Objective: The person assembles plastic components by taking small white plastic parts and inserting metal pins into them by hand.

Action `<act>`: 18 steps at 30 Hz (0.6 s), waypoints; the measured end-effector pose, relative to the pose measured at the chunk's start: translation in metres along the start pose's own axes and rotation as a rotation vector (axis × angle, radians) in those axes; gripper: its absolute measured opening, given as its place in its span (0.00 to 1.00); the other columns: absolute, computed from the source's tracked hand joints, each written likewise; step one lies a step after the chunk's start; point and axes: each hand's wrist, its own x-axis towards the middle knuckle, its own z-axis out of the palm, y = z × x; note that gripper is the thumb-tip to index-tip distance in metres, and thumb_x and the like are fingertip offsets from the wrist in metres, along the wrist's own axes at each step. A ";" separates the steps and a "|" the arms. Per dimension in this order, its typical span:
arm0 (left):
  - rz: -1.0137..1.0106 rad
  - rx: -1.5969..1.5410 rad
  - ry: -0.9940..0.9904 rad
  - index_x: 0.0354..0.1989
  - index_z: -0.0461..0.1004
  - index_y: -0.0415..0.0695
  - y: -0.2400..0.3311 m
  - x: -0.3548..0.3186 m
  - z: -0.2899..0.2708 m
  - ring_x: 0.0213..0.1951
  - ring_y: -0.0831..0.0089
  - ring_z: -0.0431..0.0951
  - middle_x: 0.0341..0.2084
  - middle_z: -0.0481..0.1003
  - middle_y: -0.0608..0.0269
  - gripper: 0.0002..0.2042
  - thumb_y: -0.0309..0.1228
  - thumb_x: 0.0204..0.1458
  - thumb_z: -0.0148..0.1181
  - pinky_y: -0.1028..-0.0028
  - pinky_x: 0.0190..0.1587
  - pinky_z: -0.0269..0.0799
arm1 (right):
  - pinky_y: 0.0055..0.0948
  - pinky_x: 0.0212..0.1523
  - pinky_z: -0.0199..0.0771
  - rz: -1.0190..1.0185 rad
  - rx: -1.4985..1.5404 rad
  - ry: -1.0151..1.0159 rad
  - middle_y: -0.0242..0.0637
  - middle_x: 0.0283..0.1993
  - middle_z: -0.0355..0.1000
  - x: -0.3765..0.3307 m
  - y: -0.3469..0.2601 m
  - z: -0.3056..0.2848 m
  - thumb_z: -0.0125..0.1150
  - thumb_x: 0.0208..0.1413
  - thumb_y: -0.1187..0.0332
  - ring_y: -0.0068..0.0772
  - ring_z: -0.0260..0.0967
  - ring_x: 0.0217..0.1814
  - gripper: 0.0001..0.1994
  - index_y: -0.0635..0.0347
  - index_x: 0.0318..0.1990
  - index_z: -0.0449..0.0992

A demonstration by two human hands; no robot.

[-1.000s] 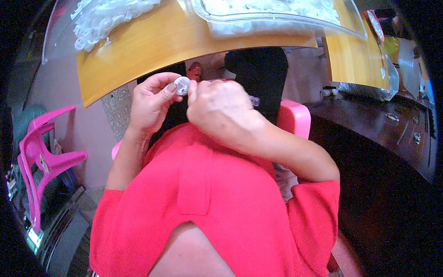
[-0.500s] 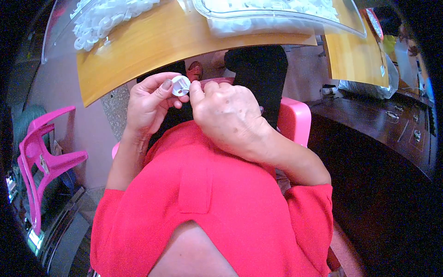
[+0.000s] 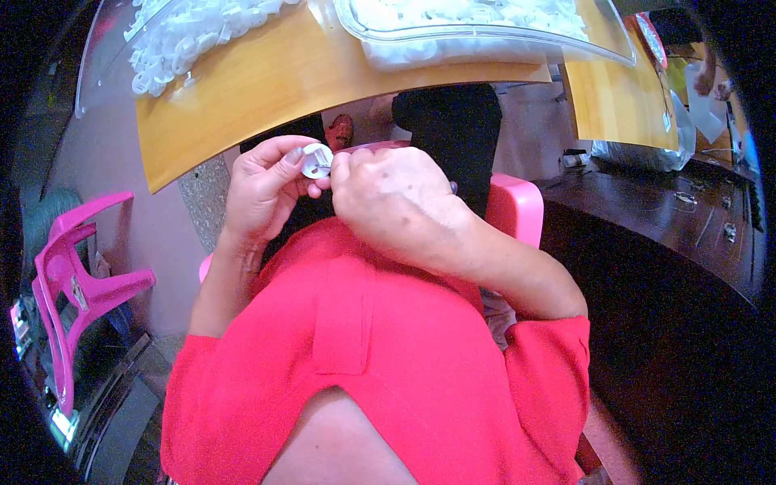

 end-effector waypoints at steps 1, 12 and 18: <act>0.000 0.003 -0.003 0.43 0.73 0.32 0.001 0.001 0.000 0.31 0.68 0.79 0.33 0.77 0.52 0.09 0.25 0.58 0.52 0.75 0.32 0.77 | 0.33 0.25 0.73 0.003 0.000 0.003 0.42 0.26 0.70 -0.001 0.000 -0.001 0.56 0.44 0.73 0.39 0.74 0.28 0.15 0.67 0.41 0.70; 0.060 -0.058 -0.002 0.46 0.70 0.31 0.003 0.006 0.004 0.33 0.65 0.79 0.36 0.76 0.49 0.11 0.25 0.59 0.49 0.72 0.35 0.77 | 0.34 0.25 0.75 0.166 0.094 0.082 0.44 0.26 0.72 0.000 -0.003 -0.004 0.56 0.45 0.73 0.42 0.74 0.27 0.10 0.65 0.36 0.70; 0.134 0.137 0.065 0.43 0.72 0.28 0.001 0.001 0.015 0.31 0.70 0.77 0.32 0.76 0.52 0.09 0.22 0.57 0.51 0.74 0.37 0.75 | 0.33 0.27 0.74 0.115 0.090 -0.027 0.42 0.26 0.73 0.002 -0.002 -0.008 0.51 0.49 0.70 0.38 0.75 0.28 0.09 0.66 0.35 0.71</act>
